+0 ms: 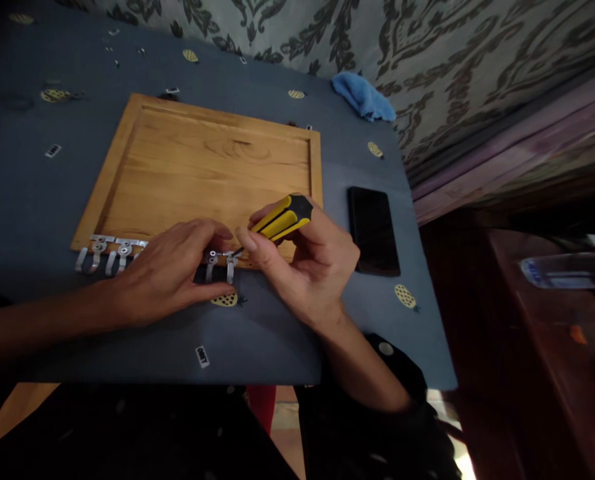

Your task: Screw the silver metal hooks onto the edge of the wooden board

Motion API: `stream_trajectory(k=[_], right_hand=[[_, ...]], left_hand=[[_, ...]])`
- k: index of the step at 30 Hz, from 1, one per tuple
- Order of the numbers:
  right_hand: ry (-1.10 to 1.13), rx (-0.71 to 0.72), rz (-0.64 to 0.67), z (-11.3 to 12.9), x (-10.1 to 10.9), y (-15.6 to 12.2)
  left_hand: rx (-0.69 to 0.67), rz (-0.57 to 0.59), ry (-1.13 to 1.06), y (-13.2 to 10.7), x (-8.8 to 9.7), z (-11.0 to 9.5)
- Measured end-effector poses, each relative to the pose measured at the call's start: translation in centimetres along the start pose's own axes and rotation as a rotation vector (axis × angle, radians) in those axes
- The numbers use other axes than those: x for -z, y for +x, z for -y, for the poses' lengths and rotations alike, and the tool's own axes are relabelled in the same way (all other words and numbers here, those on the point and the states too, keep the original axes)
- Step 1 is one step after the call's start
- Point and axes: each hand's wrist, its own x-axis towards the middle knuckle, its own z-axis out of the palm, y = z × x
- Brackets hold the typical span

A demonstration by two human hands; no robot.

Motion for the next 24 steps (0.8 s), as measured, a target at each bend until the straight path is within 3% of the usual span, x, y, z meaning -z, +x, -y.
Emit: stream_trajectory(k=[4, 9, 15, 24], right_hand=[[0.017, 0.093, 0.085, 0.0, 0.3, 0.3], [0.054, 0.02, 0.127, 0.2, 0.7, 0.4], [0.173, -0.012, 0.335, 0.0, 1.4, 1.0], [0.1, 0.006, 0.19, -0.3, 0.7, 1.1]], left_hand=[[-0.002, -0.007, -0.014, 0.0, 0.0, 0.1], [0.002, -0.002, -0.021, -0.1, 0.0, 0.1], [-0.001, 0.012, -0.018, 0.0, 0.1, 0.0], [-0.002, 0.013, -0.009, 0.0, 0.2, 0.0]])
